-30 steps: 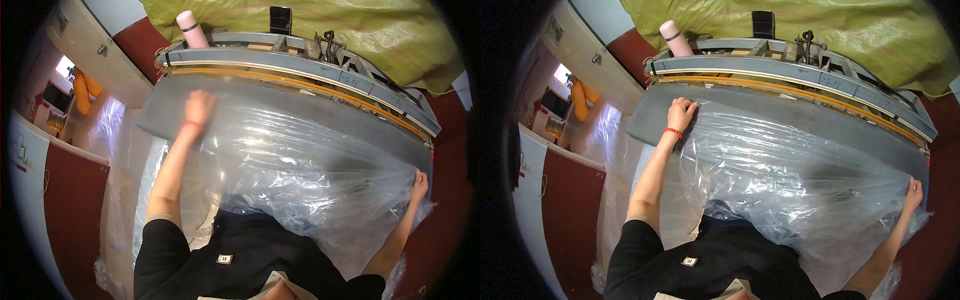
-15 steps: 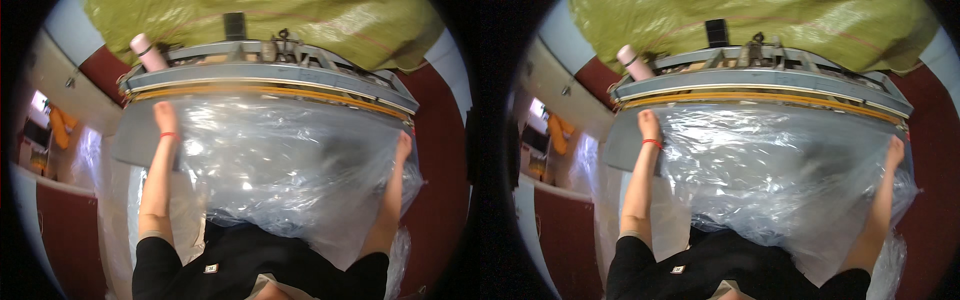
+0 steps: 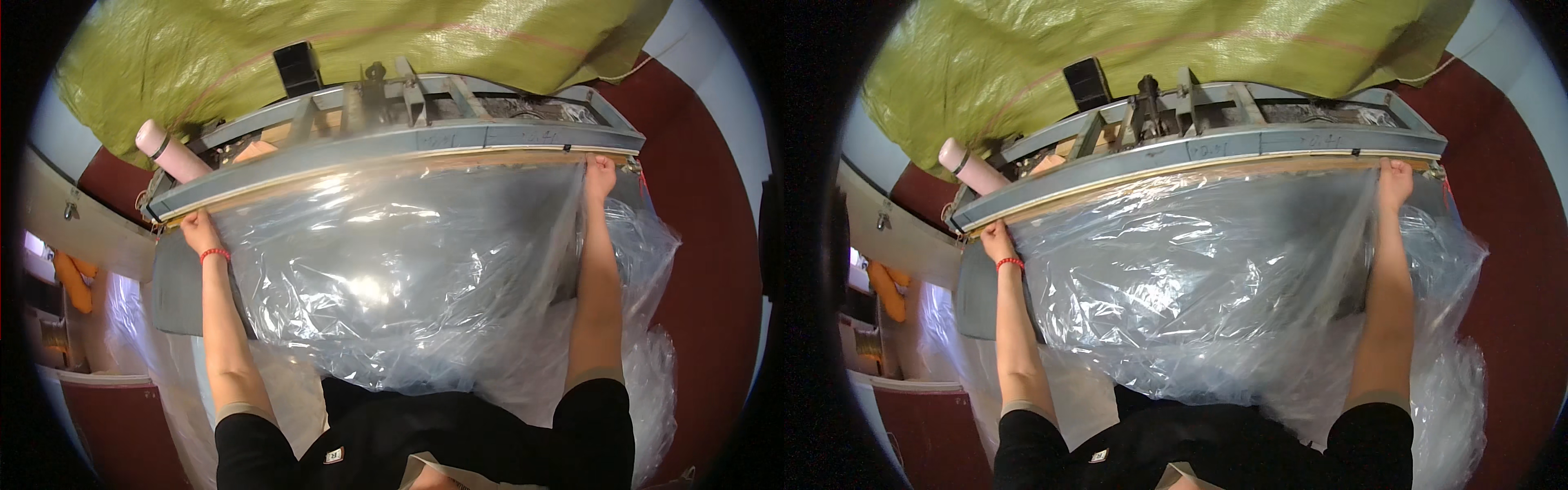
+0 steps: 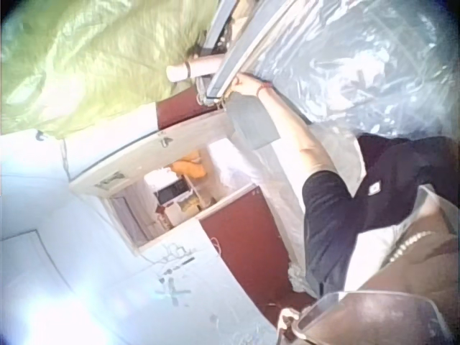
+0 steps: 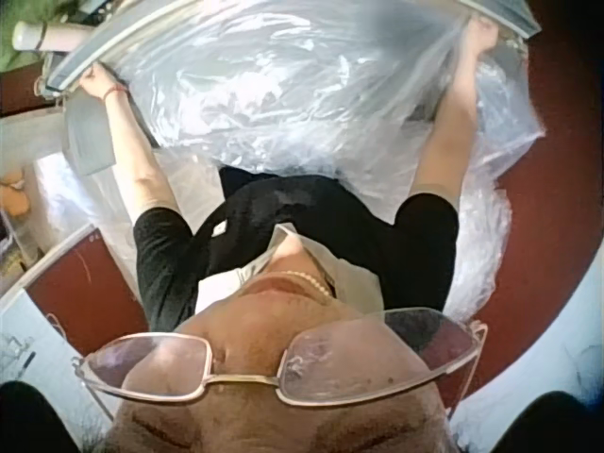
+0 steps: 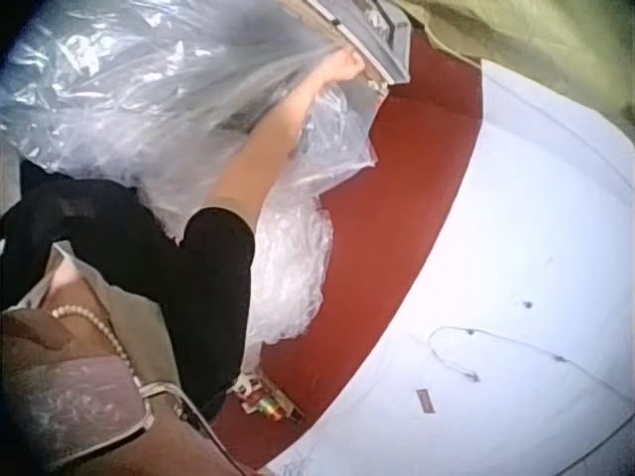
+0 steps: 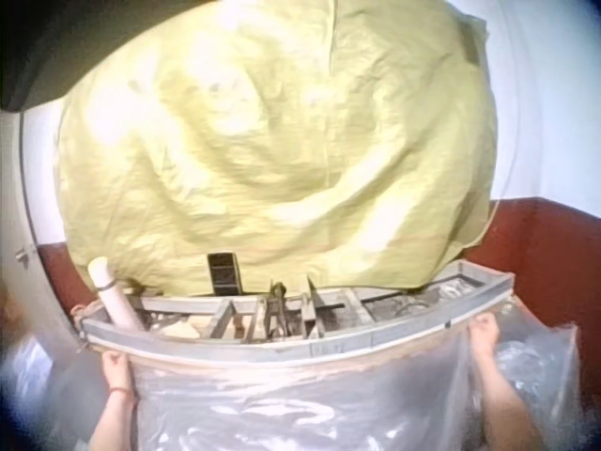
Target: The recorder is preparing and smoothing out a large sheet of plastic on a workbench or industrial machine.
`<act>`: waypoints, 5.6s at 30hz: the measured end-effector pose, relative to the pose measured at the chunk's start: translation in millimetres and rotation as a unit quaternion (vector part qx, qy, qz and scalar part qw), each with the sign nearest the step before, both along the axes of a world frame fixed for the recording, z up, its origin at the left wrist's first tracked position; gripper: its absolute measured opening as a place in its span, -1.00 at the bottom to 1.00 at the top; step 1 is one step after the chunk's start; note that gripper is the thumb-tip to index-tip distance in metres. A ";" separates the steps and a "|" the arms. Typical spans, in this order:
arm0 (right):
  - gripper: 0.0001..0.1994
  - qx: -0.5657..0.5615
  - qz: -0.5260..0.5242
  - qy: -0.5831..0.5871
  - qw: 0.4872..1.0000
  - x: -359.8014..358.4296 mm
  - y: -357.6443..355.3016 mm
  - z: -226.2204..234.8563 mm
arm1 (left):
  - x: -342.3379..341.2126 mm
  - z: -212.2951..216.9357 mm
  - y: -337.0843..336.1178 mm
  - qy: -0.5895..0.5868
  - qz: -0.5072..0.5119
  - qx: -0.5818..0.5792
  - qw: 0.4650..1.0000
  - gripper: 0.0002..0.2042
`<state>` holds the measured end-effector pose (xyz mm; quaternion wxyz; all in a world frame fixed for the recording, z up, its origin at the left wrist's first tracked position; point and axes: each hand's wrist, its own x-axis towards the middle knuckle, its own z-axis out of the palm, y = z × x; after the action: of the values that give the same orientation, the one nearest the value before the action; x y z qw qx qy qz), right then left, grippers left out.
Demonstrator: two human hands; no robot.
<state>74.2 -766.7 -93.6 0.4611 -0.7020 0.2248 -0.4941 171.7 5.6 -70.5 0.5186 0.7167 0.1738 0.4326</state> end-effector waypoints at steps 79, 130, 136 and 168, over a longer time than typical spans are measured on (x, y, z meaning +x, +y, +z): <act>-0.68 -0.075 0.207 0.610 0.761 -529.2 -318.1 -110.6 | -323.1 -131.5 156.9 0.296 0.035 0.184 0.937 -0.74; -0.22 -0.003 0.689 0.176 0.704 -207.3 290.5 118.6 | -265.9 176.2 -166.8 -0.055 -0.494 0.349 0.795 -0.91; -0.49 0.035 0.869 0.224 0.440 -189.0 382.4 116.4 | -261.5 207.3 -183.1 -0.038 -0.494 0.408 0.766 -0.91; -0.62 0.036 -0.039 0.189 0.981 -269.8 -105.9 21.7 | -153.1 152.7 92.1 0.014 0.026 0.464 0.886 -0.75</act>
<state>-195.6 -872.6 -71.9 0.4154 -0.7563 0.3528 -0.3621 18.6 97.8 82.2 0.1135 0.8768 -0.0209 0.4667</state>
